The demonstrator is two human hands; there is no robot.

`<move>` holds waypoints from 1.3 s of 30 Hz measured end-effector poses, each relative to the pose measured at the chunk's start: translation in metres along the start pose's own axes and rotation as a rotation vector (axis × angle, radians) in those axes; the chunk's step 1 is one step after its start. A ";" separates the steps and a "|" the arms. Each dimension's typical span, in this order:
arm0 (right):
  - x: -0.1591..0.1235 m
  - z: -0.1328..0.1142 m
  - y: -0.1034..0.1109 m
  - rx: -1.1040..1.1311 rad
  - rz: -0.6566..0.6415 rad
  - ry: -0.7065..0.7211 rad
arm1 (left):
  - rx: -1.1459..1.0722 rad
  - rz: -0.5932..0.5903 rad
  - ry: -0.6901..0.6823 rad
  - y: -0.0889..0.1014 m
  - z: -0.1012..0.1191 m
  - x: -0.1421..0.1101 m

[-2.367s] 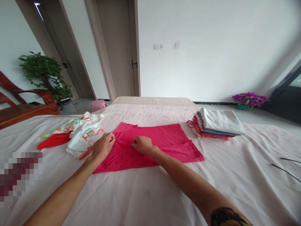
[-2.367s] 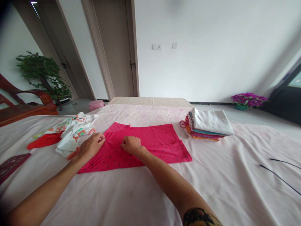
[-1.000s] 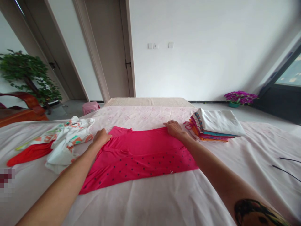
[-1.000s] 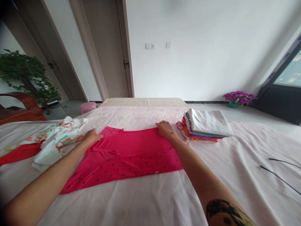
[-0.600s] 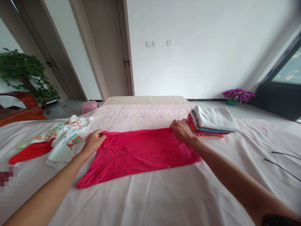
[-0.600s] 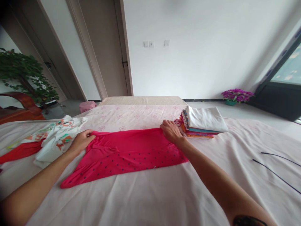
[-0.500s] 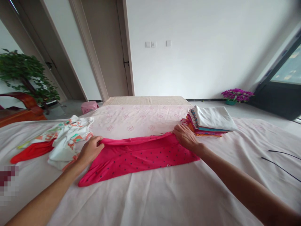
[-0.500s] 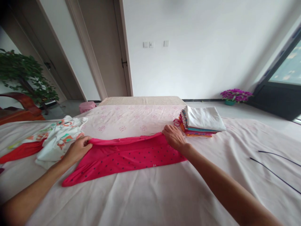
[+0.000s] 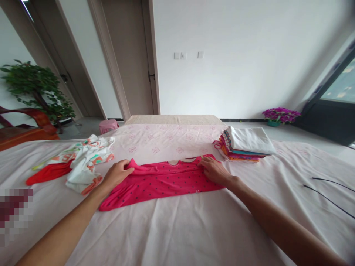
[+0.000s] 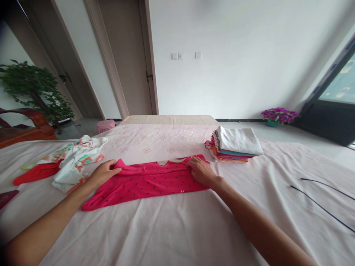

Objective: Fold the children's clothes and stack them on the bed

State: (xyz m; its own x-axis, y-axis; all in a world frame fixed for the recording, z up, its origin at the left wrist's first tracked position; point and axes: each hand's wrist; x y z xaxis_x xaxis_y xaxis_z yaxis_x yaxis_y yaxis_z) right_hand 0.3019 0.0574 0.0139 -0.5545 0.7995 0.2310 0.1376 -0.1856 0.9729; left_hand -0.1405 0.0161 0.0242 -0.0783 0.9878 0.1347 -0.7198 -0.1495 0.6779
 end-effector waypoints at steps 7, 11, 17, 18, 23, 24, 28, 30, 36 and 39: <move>-0.007 0.002 -0.002 0.025 0.010 -0.017 | 0.044 -0.183 -0.235 0.021 -0.038 -0.048; -0.003 -0.007 -0.003 0.012 0.047 -0.017 | 0.229 -0.147 -0.347 0.019 -0.035 -0.057; 0.001 -0.023 -0.010 0.079 0.057 0.182 | 0.189 -0.376 -0.444 0.001 -0.001 -0.069; 0.000 -0.023 -0.009 0.092 0.039 0.215 | 0.178 -0.401 -0.417 0.000 0.001 -0.069; 0.003 -0.010 -0.003 0.019 0.017 -0.016 | 0.128 -0.176 -0.161 0.007 -0.012 -0.043; 0.008 -0.005 -0.002 -0.028 0.045 -0.123 | 0.161 -0.079 -0.112 0.008 -0.017 -0.033; 0.037 0.016 -0.005 -0.215 0.010 -0.467 | 0.482 0.160 0.046 0.005 -0.036 0.008; 0.046 0.025 -0.010 -0.264 -0.082 -0.562 | 0.588 0.131 0.133 0.000 -0.044 0.019; 0.041 0.040 -0.028 -0.230 -0.042 -0.535 | 0.412 0.114 0.104 -0.013 -0.064 0.022; 0.041 0.046 -0.031 -0.199 -0.060 -0.595 | 0.355 0.198 0.019 -0.013 -0.072 0.022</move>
State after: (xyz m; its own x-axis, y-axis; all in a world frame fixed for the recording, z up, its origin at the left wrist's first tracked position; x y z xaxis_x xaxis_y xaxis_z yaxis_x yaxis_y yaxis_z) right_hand 0.3126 0.1220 -0.0074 0.0032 0.9821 0.1883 -0.0669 -0.1877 0.9800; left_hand -0.1825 0.0432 -0.0340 -0.2070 0.9384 0.2765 -0.4072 -0.3397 0.8478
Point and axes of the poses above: each hand's wrist, its own x-axis towards the middle knuckle, its own y-axis out of the back of the hand, z = x × y, and after that the axes turned 9 degrees about -x, right-handed
